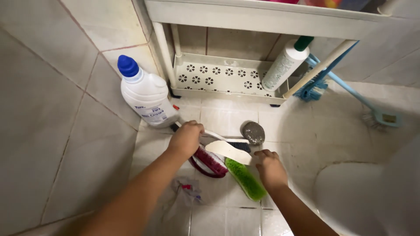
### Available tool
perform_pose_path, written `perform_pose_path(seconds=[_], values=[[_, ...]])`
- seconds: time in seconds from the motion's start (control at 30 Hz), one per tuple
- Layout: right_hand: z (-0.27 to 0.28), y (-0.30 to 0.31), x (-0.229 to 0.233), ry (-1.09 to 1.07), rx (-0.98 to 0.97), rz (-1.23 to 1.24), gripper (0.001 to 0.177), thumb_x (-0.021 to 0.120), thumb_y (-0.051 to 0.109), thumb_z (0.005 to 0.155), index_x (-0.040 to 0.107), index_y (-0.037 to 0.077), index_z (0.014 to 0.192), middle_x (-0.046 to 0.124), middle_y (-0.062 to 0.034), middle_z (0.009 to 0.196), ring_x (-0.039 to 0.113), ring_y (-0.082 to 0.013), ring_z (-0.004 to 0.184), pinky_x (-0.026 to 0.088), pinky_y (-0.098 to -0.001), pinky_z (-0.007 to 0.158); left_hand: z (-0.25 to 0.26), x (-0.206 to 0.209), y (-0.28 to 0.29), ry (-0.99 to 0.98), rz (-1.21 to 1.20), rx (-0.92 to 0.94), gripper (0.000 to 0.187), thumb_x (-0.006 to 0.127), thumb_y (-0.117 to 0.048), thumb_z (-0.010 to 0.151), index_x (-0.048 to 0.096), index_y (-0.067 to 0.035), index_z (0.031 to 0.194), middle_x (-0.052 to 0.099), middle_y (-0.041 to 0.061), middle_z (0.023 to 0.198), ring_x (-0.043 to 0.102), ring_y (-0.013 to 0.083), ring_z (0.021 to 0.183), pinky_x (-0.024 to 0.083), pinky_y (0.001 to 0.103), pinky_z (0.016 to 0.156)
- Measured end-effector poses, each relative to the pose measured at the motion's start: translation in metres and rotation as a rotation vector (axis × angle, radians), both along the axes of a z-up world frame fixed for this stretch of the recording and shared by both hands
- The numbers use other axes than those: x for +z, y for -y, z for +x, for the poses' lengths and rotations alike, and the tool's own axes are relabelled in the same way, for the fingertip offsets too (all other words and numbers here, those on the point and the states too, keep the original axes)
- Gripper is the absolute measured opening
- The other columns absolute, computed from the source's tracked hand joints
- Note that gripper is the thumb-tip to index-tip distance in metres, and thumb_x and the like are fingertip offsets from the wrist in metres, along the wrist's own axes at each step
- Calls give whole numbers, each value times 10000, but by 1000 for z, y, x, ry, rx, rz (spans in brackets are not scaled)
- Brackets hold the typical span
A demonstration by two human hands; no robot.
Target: Organizing various cleaning supplies and toiletries on a multi-tiered bathroom storage rack.
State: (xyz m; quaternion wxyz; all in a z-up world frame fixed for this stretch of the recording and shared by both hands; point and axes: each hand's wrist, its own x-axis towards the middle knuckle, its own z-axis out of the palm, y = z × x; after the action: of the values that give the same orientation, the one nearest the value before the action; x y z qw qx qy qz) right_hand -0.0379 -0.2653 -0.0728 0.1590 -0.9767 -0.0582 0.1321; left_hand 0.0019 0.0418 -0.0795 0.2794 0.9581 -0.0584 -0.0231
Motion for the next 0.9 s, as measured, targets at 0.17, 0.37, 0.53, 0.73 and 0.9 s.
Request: perform_pose_path(seconds=[0.17, 0.37, 0.53, 0.73, 0.9], values=[[-3, -11, -1, 121, 21, 82, 450, 714, 57, 755, 650, 63, 1200, 644, -141, 1191, 568, -360, 1127, 482, -444, 983, -23, 72, -2, 50, 2, -431, 187, 688, -107, 728, 685, -21, 893, 683, 150, 967, 633, 347, 993, 525, 456, 829], [-21, -50, 3, 185, 182, 37, 250, 613, 70, 847, 677, 64, 1088, 656, -136, 1114, 602, -323, 1067, 506, -423, 971, -59, -29, -24, 218, 414, -824, 136, 658, -134, 785, 711, -74, 895, 697, 77, 988, 627, 272, 996, 526, 425, 794], [-54, -66, -44, 389, 638, 175, 280, 584, 62, 860, 667, 19, 1124, 648, -179, 1126, 606, -360, 1094, 504, -427, 940, -74, -44, -23, 342, 583, -900, 128, 628, -166, 824, 735, -105, 857, 698, 30, 962, 597, 245, 1014, 499, 378, 754], [-79, -112, -13, 256, 548, 217, 352, 595, 28, 822, 647, -13, 1168, 606, -183, 1098, 581, -369, 1069, 509, -428, 902, -72, -27, -17, 436, 612, -900, 165, 620, -208, 817, 746, -103, 836, 695, 37, 965, 575, 239, 1030, 492, 377, 769], [-59, -130, 15, 240, 346, 229, 293, 670, 58, 758, 619, -12, 1038, 585, -194, 1058, 539, -402, 1070, 491, -467, 860, -41, 16, -28, 369, 521, -961, 151, 626, -173, 857, 726, -71, 907, 695, 59, 1042, 576, 252, 1088, 525, 392, 811]])
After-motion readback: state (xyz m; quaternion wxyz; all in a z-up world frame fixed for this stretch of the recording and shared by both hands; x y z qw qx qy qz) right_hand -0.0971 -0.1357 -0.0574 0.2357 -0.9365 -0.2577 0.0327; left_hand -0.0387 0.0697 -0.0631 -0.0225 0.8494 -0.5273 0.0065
